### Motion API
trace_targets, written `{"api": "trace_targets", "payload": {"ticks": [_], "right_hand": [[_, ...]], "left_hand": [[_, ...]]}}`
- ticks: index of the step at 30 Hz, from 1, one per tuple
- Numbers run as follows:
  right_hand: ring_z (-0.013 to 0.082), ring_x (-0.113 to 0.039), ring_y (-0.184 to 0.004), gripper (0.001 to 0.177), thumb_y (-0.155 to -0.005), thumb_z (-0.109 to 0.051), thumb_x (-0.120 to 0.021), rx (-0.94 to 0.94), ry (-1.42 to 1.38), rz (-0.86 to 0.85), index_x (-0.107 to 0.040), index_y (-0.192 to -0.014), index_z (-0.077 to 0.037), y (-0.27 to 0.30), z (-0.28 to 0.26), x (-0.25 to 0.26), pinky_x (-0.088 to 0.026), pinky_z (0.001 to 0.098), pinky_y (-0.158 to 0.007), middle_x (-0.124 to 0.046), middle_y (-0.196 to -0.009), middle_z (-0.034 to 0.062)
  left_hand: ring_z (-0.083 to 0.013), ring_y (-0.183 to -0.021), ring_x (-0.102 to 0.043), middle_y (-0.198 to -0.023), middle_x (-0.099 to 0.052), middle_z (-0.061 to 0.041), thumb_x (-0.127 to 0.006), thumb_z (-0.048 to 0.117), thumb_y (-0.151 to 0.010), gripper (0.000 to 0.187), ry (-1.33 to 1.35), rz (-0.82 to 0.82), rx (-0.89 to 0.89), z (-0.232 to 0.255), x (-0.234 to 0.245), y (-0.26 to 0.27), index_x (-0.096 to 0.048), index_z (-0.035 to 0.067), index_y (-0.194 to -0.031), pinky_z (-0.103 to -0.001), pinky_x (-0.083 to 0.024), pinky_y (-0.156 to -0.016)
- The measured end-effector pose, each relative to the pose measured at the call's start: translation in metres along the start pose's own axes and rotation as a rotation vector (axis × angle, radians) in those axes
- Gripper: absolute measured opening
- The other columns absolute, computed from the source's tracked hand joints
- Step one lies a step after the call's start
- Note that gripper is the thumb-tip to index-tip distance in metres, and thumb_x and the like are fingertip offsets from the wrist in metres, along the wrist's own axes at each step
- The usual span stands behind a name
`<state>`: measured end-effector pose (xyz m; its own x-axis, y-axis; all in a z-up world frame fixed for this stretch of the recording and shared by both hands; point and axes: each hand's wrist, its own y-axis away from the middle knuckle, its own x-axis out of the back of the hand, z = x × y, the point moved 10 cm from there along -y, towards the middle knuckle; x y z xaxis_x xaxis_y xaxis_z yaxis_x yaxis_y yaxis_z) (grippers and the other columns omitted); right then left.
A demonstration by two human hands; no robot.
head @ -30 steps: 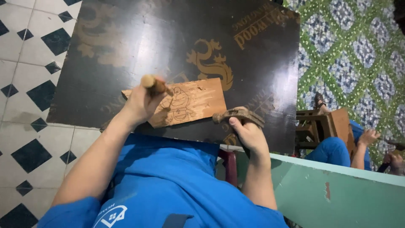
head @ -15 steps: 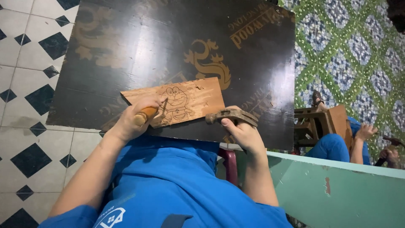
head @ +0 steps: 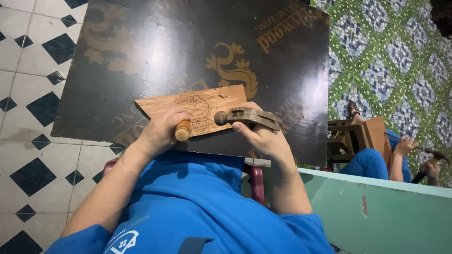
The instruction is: The person carves a cartoon character design into a small wooden board using a chisel and hammer. They repeatedly position the chisel and strike it to remove wood shavings and deepen the carved lines.
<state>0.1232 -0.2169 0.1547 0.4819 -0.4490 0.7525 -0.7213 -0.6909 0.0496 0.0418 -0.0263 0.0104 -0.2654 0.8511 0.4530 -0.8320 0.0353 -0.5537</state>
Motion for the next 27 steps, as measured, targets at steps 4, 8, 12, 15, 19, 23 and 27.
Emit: {"api": "trace_targets", "payload": {"ticks": [4, 8, 12, 15, 19, 23, 27], "right_hand": [[0.0371, -0.077, -0.090, 0.042, -0.097, -0.051, -0.065, 0.041, 0.054, 0.016, -0.059, -0.127, -0.022, -0.001, -0.011, 0.010, -0.060, 0.0459, -0.074, -0.078, -0.088, 0.0097], [0.0327, -0.078, -0.088, 0.037, -0.096, -0.043, -0.070, 0.199, -0.098, 0.071, -0.062, -0.124, -0.020, -0.003, -0.035, 0.021, -0.061, 0.0414, -0.071, -0.078, -0.104, 0.0078], [0.0259, -0.078, -0.087, 0.039, -0.092, -0.034, -0.076, 0.277, -0.236, 0.114, -0.064, -0.126, -0.017, 0.003, -0.062, 0.028, -0.061, 0.0365, -0.073, -0.078, -0.103, 0.0088], [0.0208, -0.075, -0.084, 0.041, -0.089, -0.028, -0.081, 0.338, -0.364, 0.136, -0.066, -0.124, -0.012, 0.009, -0.075, 0.034, -0.061, 0.0349, -0.073, -0.077, -0.100, 0.0104], [0.0177, -0.072, -0.085, 0.043, -0.090, -0.024, -0.080, 0.405, -0.444, 0.149, -0.065, -0.126, -0.006, 0.013, -0.081, 0.041, -0.062, 0.0340, -0.076, -0.076, -0.104, 0.0136], [0.0195, -0.073, -0.088, 0.039, -0.096, -0.020, -0.074, 0.434, -0.427, 0.159, -0.062, -0.129, -0.003, 0.017, -0.081, 0.043, -0.061, 0.0366, -0.076, -0.076, -0.110, 0.0171], [0.0187, -0.073, -0.091, 0.041, -0.094, -0.020, -0.076, 0.453, -0.441, 0.179, -0.062, -0.129, -0.004, 0.017, -0.077, 0.042, -0.061, 0.0361, -0.077, -0.075, -0.110, 0.0168]], "left_hand": [[-0.0346, -0.110, -0.071, -0.125, -0.069, -0.010, -0.079, 0.024, -0.085, 0.043, -0.067, -0.047, -0.011, 0.002, -0.004, 0.004, -0.066, 0.017, -0.126, -0.044, -0.059, -0.094], [-0.0337, -0.107, -0.072, -0.124, -0.070, -0.008, -0.082, 0.020, -0.083, 0.047, -0.101, -0.047, -0.046, 0.001, -0.005, 0.002, -0.066, 0.020, -0.127, -0.044, -0.059, -0.093], [-0.0346, -0.109, -0.072, -0.124, -0.070, -0.010, -0.082, 0.017, -0.084, 0.045, -0.053, -0.029, -0.032, 0.001, -0.003, 0.001, -0.066, 0.018, -0.126, -0.044, -0.059, -0.092], [-0.0368, -0.108, -0.072, -0.124, -0.070, -0.012, -0.079, 0.023, -0.089, 0.041, -0.009, -0.019, -0.053, 0.011, 0.003, -0.005, -0.067, 0.016, -0.127, -0.045, -0.059, -0.092], [-0.0369, -0.107, -0.072, -0.121, -0.070, -0.012, -0.083, 0.023, -0.084, 0.044, 0.008, -0.043, -0.017, 0.005, 0.006, -0.007, -0.067, 0.015, -0.125, -0.045, -0.058, -0.093], [-0.0338, -0.111, -0.071, -0.123, -0.071, -0.008, -0.078, 0.038, -0.089, 0.042, -0.018, -0.051, 0.028, -0.004, 0.003, -0.002, -0.069, 0.017, -0.124, -0.042, -0.056, -0.097], [-0.0368, -0.107, -0.072, -0.119, -0.071, -0.011, -0.087, 0.027, -0.081, 0.045, -0.006, -0.067, 0.020, 0.004, 0.001, -0.008, -0.069, 0.014, -0.120, -0.045, -0.057, -0.096]]}}
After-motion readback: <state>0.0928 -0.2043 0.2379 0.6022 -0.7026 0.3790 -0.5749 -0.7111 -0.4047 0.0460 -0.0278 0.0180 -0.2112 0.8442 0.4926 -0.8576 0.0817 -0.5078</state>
